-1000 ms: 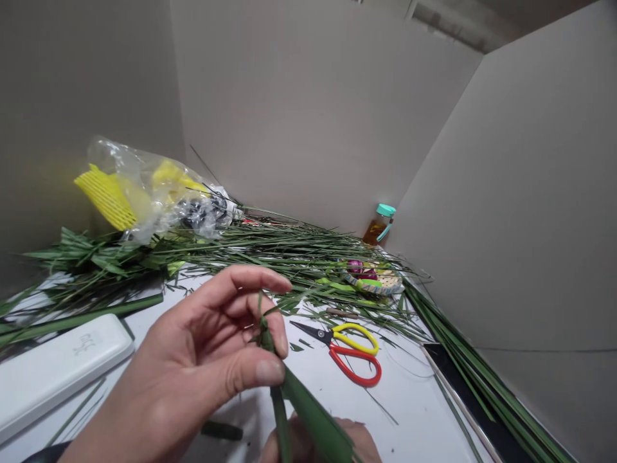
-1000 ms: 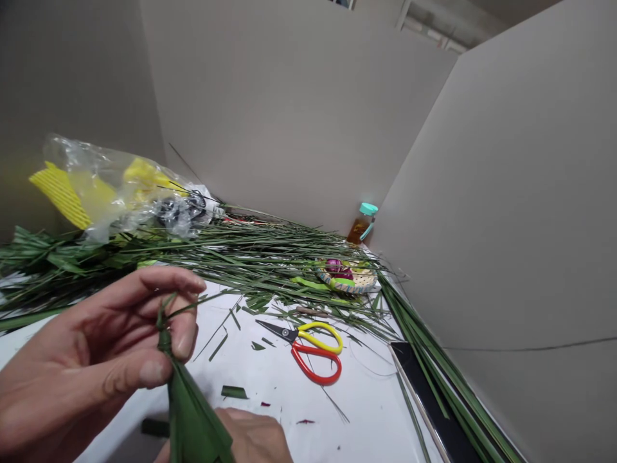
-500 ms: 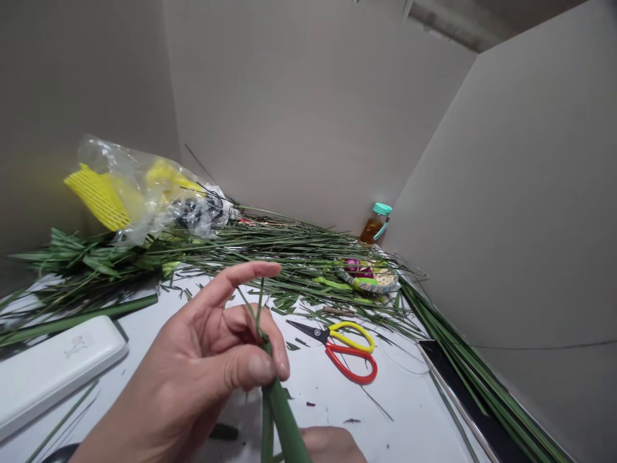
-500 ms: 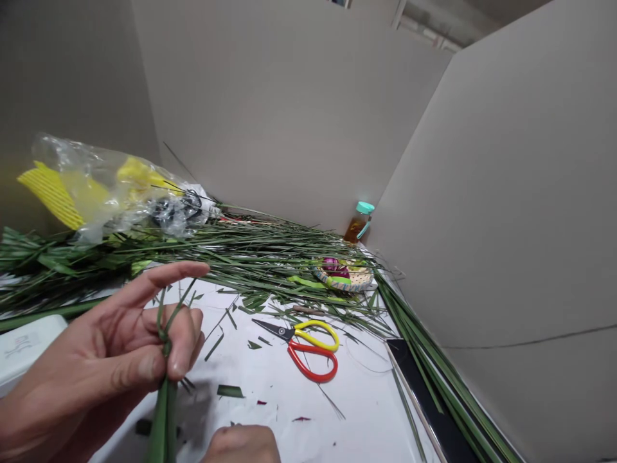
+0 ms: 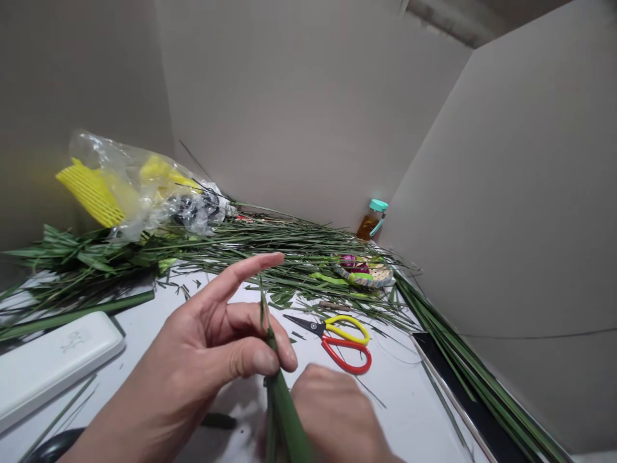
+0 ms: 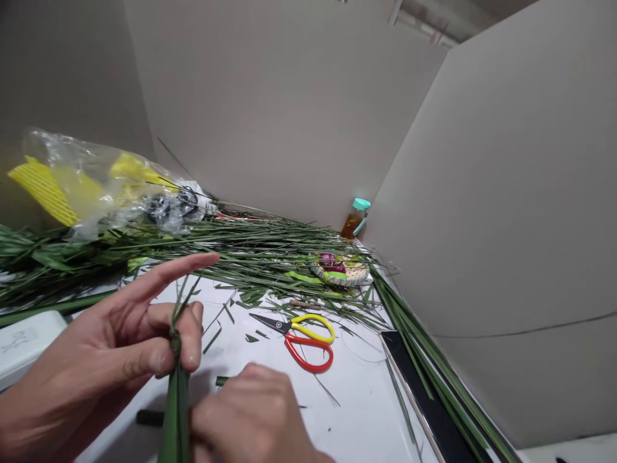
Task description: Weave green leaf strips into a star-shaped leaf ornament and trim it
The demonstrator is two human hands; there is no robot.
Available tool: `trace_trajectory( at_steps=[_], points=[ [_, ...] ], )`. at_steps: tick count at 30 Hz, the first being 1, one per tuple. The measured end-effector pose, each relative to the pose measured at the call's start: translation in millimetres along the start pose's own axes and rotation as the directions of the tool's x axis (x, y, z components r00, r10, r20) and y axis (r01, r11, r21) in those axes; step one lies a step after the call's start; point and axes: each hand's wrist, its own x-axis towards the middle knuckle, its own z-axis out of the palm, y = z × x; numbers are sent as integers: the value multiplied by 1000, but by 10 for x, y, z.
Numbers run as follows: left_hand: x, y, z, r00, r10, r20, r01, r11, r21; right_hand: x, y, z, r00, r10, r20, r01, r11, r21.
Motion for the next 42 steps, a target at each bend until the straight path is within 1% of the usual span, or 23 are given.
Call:
trace_trajectory(
  at_steps=[2,3,4,5,7,10,13,15,18,20,21,25,27,29,31,33,37,38,42],
  points=[
    [-9,-9,16,998,-37,43,36,999,7,119,-45,-225,994,46,-100,-42,998,49],
    [-13,-18,35,996,-67,58,67,998,10,168,-62,-316,986,115,-121,-93,981,168],
    [-14,-29,59,992,-99,82,99,995,6,209,-75,-386,963,203,-175,-151,951,271],
    [-12,-44,85,986,-134,99,135,991,0,242,-86,-432,948,253,-195,-167,913,371],
    [-4,-84,131,971,-217,98,218,976,-2,283,-99,-467,948,282,-147,-166,832,529],
    [15,-158,158,959,-276,66,275,961,24,300,-104,-448,956,280,-88,-158,744,649],
    [28,-216,148,961,-261,95,259,965,29,292,-110,-436,946,318,-60,-185,685,705],
    [26,-232,144,960,-263,97,261,965,33,286,-117,-442,940,340,-44,-205,660,723],
    [13,-240,139,954,-287,81,284,958,48,284,-131,-446,923,386,-2,-252,608,753],
    [4,-248,129,959,-279,51,276,959,69,288,-139,-443,904,428,18,-281,561,779],
    [1,-253,123,964,-262,34,258,962,88,290,-142,-441,893,449,11,-287,552,783],
    [12,-268,114,982,-189,-30,191,973,128,292,-144,-424,864,501,-59,-287,583,760],
    [19,-272,117,988,-148,-51,154,978,138,283,-144,-403,853,520,-43,-304,562,769],
    [14,-283,112,993,-111,-47,118,976,182,270,-148,-371,846,533,-29,-324,555,766],
    [-6,-305,93,997,-71,-41,79,972,221,255,-159,-336,850,525,-50,-319,587,744],
    [-31,-332,69,997,-44,-57,57,967,249,242,-174,-310,861,503,-78,-298,622,724],
    [-54,-351,37,996,10,-94,20,950,312,225,-198,-303,864,501,-40,-319,608,727],
    [-52,-350,31,994,35,-101,0,947,321,219,-202,-304,865,501,-43,-321,617,718],
    [-41,-380,-27,977,158,-142,-91,916,392,175,-213,-263,856,505,-114,-315,683,659]
  ],
)
